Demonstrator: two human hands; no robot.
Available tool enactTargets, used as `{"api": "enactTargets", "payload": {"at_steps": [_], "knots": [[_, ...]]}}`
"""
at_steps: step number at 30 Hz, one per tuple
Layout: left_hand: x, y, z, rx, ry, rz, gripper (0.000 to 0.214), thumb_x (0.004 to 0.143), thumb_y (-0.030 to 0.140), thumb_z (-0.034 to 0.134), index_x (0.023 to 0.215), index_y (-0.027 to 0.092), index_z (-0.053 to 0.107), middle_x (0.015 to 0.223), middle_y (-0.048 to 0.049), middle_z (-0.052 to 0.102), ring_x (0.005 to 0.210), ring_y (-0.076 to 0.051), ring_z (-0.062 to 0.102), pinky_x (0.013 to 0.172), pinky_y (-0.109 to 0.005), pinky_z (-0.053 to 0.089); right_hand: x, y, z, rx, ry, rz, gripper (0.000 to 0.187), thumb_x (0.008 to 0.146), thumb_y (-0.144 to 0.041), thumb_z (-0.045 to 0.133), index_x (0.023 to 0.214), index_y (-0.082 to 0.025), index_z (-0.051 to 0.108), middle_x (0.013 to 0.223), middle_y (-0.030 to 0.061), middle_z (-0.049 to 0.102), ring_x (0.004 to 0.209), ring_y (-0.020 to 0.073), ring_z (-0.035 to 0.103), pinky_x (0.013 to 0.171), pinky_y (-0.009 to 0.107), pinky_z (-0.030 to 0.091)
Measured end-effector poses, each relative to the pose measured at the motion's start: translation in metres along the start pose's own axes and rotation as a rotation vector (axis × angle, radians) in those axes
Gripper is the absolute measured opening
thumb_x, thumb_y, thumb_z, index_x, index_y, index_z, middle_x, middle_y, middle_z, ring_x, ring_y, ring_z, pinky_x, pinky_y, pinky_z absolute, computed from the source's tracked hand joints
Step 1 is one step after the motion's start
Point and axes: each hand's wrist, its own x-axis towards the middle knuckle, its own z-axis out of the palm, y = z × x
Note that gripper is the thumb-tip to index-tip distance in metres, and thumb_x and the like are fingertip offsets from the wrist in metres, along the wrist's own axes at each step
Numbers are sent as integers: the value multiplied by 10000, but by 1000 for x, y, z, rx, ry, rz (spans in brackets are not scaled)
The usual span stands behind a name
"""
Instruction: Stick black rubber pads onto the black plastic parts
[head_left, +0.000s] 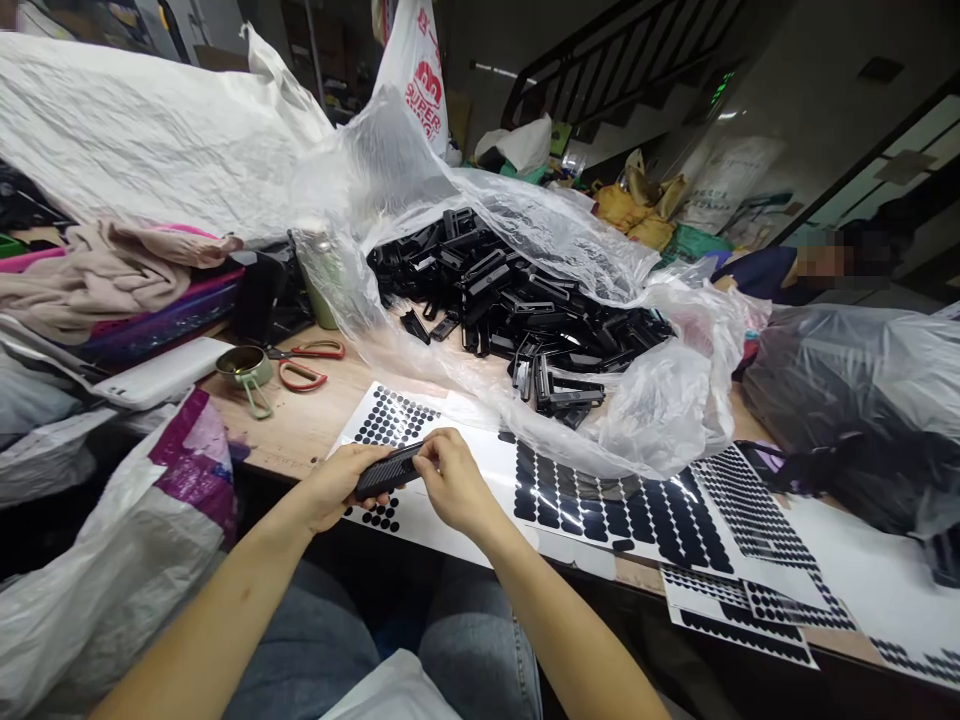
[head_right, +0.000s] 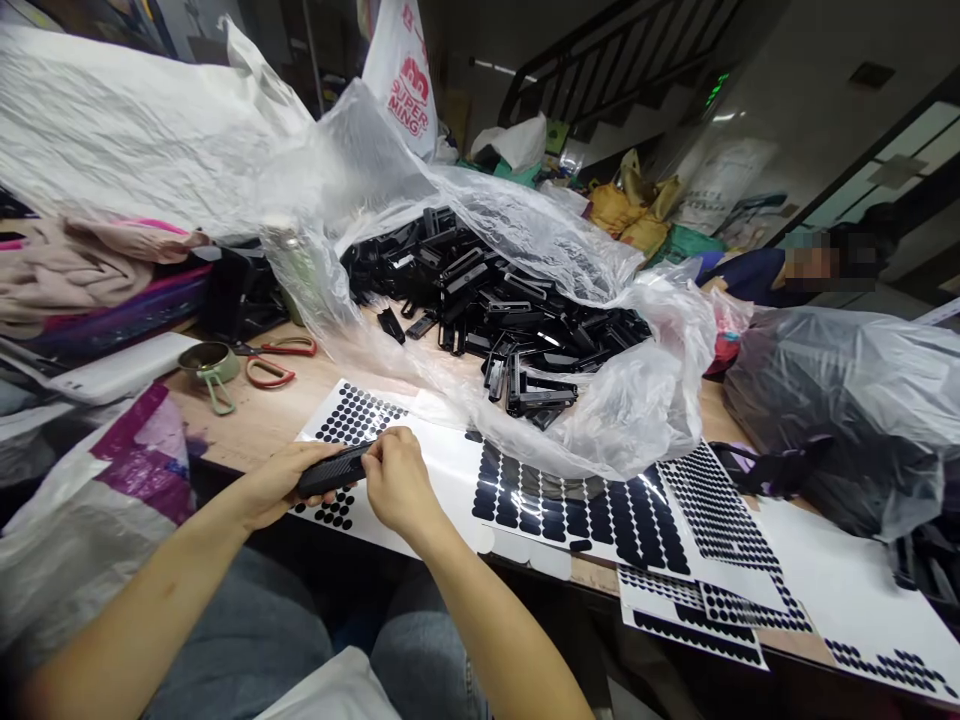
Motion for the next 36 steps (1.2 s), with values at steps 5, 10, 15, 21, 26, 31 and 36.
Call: {"api": "enactTargets", "payload": {"at_steps": [5,10,15,21,26,31,36], "knots": [[2,-2,7,24,-42,8,344,755,413,542,776,82,632,645,-73,653,418,-105,542,325,-166,314,-8,2,-6,-5,25,31,106,816,-173,454,714,-200,465,965,56,490,947,186,471,880,363,388],[5,-5,17,46,-104,28,371,758,446,536,796,95,650,663,-72,653,438,-113,546,345,-180,333,-16,4,-14,-29,48,43,114,811,-150,453,709,-200,462,965,60,493,959,191,468,886,368,382],[7,-4,30,41,-139,16,342,759,436,538,778,115,653,664,-76,654,440,-114,540,354,-185,328,-26,6,-16,-62,89,37,122,819,-157,443,708,-203,462,961,63,500,951,194,479,860,365,397],[11,-9,35,65,-107,-36,348,756,441,529,753,108,632,654,-86,665,417,-102,518,356,-184,324,-19,40,-25,-210,315,173,116,832,-288,473,880,-189,511,970,94,539,896,217,518,789,354,424],[16,-20,31,73,-78,-76,361,744,441,548,802,92,623,671,-98,667,443,-113,527,360,-188,334,10,95,-50,-461,410,566,228,793,-243,504,954,-91,562,1057,228,551,1022,328,506,836,417,380],[19,-22,33,78,-111,-91,396,739,468,557,826,88,631,678,-85,659,435,-105,516,354,-184,323,26,115,-58,-434,443,618,207,764,-223,529,929,-116,595,1077,245,560,1015,343,533,777,418,396],[21,-21,34,78,-117,-103,393,729,483,568,819,106,631,699,-87,666,452,-112,530,363,-187,333,24,119,-56,-379,482,594,175,769,-198,496,884,-129,607,1007,240,588,946,327,569,744,412,395]]}}
